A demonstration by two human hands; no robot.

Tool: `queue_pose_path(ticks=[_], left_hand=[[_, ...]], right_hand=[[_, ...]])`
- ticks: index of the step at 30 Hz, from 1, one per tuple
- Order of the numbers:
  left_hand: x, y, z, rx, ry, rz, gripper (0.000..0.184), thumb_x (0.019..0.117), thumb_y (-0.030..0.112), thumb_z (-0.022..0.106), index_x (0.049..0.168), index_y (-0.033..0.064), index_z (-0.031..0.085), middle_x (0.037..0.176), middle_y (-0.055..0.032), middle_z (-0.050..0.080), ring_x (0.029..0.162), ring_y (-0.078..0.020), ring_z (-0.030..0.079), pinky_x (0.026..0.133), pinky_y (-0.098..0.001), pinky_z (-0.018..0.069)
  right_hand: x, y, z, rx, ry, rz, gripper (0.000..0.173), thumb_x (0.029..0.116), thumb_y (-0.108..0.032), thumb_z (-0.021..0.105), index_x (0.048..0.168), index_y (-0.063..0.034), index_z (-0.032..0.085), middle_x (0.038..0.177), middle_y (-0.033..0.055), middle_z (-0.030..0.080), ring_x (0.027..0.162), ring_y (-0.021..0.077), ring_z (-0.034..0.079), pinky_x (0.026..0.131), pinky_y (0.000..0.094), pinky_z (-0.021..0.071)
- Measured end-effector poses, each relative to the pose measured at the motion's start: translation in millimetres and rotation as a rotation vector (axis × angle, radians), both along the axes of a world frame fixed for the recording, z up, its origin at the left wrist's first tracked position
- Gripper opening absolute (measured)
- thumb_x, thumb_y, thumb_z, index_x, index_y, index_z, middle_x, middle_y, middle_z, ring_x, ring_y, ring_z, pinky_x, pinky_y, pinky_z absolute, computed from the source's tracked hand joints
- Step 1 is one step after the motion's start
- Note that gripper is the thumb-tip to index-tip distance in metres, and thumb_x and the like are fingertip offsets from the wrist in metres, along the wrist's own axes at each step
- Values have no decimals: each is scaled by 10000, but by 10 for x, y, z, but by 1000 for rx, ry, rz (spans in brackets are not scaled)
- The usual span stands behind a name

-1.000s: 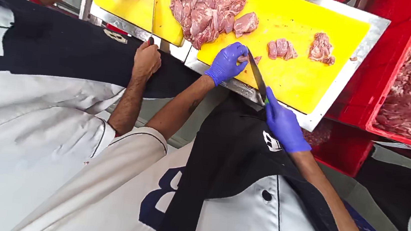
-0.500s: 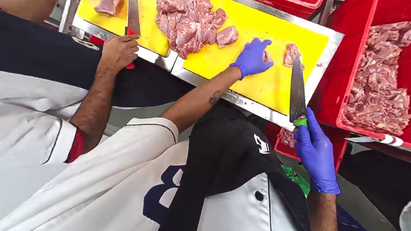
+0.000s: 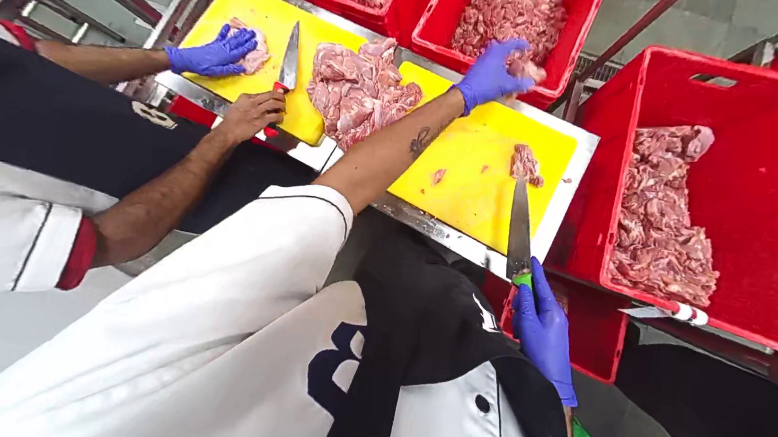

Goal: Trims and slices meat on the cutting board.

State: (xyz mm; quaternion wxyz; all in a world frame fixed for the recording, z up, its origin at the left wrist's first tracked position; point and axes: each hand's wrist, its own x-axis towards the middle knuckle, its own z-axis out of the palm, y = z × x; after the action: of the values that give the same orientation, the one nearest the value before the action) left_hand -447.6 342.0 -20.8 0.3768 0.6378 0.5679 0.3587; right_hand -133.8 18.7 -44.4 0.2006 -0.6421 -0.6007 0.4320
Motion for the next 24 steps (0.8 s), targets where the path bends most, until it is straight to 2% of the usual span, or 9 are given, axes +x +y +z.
queue_pose_path(ticks=[2, 4, 6, 10, 13, 15, 17, 20, 24], left_hand=[[-184, 246, 102, 57, 119, 276, 595, 890, 252, 770, 1410, 35, 582, 1418, -180, 588, 1243, -269, 623, 1053, -424, 531], [-386, 161, 136, 52, 220, 241, 459, 927, 290, 736, 1289, 20, 654, 1270, -156, 685, 1184, -256, 664, 1051, -444, 533], [-574, -220, 59, 10, 448, 126, 391, 927, 340, 727, 1215, 76, 709, 1220, -127, 710, 1161, -263, 675, 1033, -490, 538], [-862, -1037, -336, -92, 767, 130, 586, 809, 436, 826, 1263, 100, 671, 1310, -196, 610, 1228, -388, 602, 988, -587, 544], [-961, -1296, -600, -87, 779, 151, 535, 831, 358, 823, 1252, 72, 656, 1256, -187, 637, 1178, -362, 635, 1000, -547, 546], [-989, -1314, -582, -66, 748, 154, 402, 875, 239, 761, 1221, 54, 675, 1214, -188, 670, 1140, -360, 663, 989, -548, 547], [-1008, -1277, -524, -77, 719, 179, 303, 894, 172, 683, 1171, 51, 695, 1155, -185, 701, 1109, -361, 680, 965, -565, 547], [-1151, -1062, -487, -196, 577, 243, 296, 959, 217, 582, 1162, 54, 722, 1109, -187, 730, 1098, -362, 690, 971, -596, 529], [-1192, -883, -367, -410, -142, 352, 306, 1043, 179, 525, 1232, -13, 671, 1189, -183, 693, 1038, -262, 701, 891, -466, 598]], right_hand=[[-79, 30, 18, 4, -24, 43, 502, 1074, -333, 451, 1574, -284, 438, 774, 3, 653, 572, 118, 570, 543, 364, 520], [-180, 100, 52, 26, -51, 111, 498, 1075, -339, 453, 1570, -280, 447, 788, 6, 672, 587, 112, 583, 571, 370, 534], [-311, 167, 65, 13, -72, 231, 497, 1078, -346, 447, 1572, -299, 441, 844, 36, 715, 637, 143, 626, 625, 417, 553], [-663, 417, -94, -15, -66, 580, 491, 1088, -352, 404, 1579, -356, 409, 937, 80, 738, 770, 242, 695, 728, 511, 573], [-794, 573, -236, -26, -73, 690, 475, 1096, -369, 386, 1569, -359, 426, 1075, 90, 749, 910, 264, 724, 837, 540, 573], [-708, 649, -275, -36, -78, 599, 471, 1093, -343, 407, 1563, -338, 445, 1109, 85, 748, 931, 239, 725, 862, 517, 577], [-513, 756, -263, -64, -105, 406, 472, 1094, -339, 415, 1566, -320, 444, 973, 89, 726, 776, 216, 686, 747, 486, 582], [-333, 925, -185, -37, -173, 168, 498, 1100, -338, 394, 1596, -297, 394, 871, 91, 683, 653, 216, 628, 613, 468, 549], [-526, 864, -45, -21, -73, 237, 497, 1100, -315, 401, 1595, -275, 397, 877, 85, 677, 656, 198, 620, 613, 440, 546]])
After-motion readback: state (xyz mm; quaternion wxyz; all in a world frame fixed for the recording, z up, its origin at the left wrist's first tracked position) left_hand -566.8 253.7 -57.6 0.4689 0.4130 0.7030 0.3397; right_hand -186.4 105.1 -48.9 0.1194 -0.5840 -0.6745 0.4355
